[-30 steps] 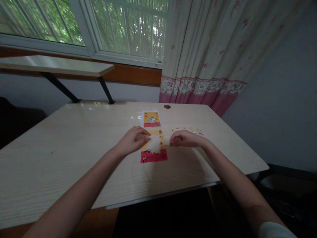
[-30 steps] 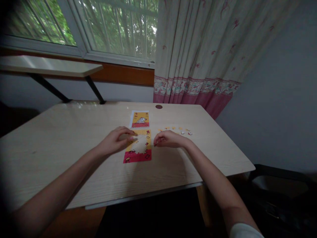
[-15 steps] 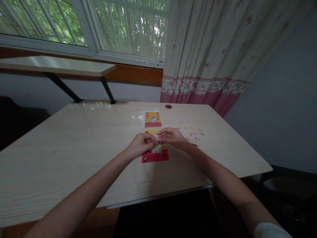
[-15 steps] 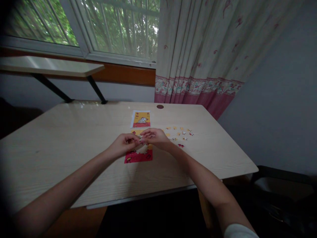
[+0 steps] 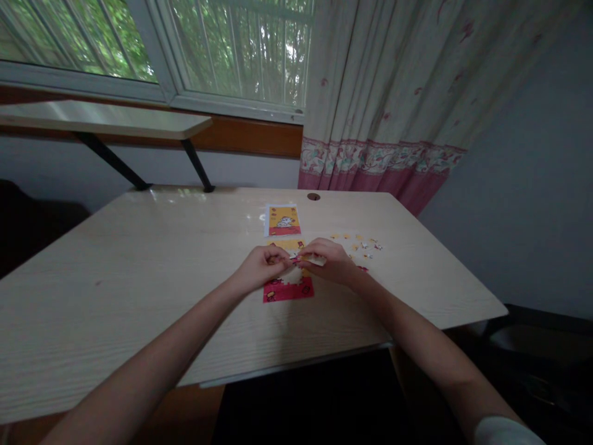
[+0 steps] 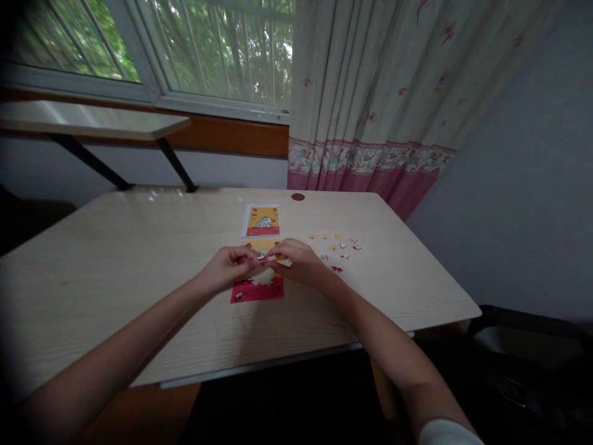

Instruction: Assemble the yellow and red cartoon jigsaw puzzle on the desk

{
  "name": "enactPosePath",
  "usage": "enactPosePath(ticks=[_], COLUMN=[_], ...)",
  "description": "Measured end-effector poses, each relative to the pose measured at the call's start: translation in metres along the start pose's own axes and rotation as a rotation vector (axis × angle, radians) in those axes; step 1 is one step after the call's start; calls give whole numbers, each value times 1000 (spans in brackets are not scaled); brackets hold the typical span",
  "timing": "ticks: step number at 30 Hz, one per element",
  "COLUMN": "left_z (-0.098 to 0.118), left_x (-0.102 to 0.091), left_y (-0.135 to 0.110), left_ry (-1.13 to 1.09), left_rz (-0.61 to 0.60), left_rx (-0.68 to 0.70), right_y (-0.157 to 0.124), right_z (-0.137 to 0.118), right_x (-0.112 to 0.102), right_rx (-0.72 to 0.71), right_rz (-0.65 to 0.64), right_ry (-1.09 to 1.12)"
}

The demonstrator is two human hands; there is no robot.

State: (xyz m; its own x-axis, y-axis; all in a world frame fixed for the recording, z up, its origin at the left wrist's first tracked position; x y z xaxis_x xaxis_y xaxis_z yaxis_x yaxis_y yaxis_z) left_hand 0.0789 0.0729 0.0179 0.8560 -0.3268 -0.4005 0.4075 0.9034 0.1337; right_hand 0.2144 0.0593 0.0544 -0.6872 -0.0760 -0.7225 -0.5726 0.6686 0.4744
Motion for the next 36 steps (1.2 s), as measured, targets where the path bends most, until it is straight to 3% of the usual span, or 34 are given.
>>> enactPosePath(ticks=[3,7,14,23,31,36], left_z=[13,25,27,28,31,35], left_x=[-5,-6,11,18,20,23], left_y=[-2,-5,-14,-18,-20,-22], left_ry=[188,424,516,554,599,678], left_rz=[-21,-95,-312,-394,-388,-370], left_rx=[97,245,357,403,463,469], right_y=[-2,-7,-11,-11,-11,-9], right_z=[2,4,11,18,18,21], right_x=[4,21,31,29,34,35], right_rx=[19,69,121,178,112,215], right_rz=[-38,-254,-417,-357,-308,-333], right_ry=[4,57,61,83,54,90])
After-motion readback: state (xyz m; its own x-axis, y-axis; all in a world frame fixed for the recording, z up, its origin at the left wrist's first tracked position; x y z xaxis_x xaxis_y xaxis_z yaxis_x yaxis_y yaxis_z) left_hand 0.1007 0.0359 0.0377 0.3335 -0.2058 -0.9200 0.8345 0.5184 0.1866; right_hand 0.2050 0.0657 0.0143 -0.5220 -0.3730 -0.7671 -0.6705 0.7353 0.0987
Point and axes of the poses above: each hand's wrist, its own y-axis towards the middle knuckle, its own x-axis out of the palm, z = x × y, the point moved 8 cm from there along y, towards the middle knuckle
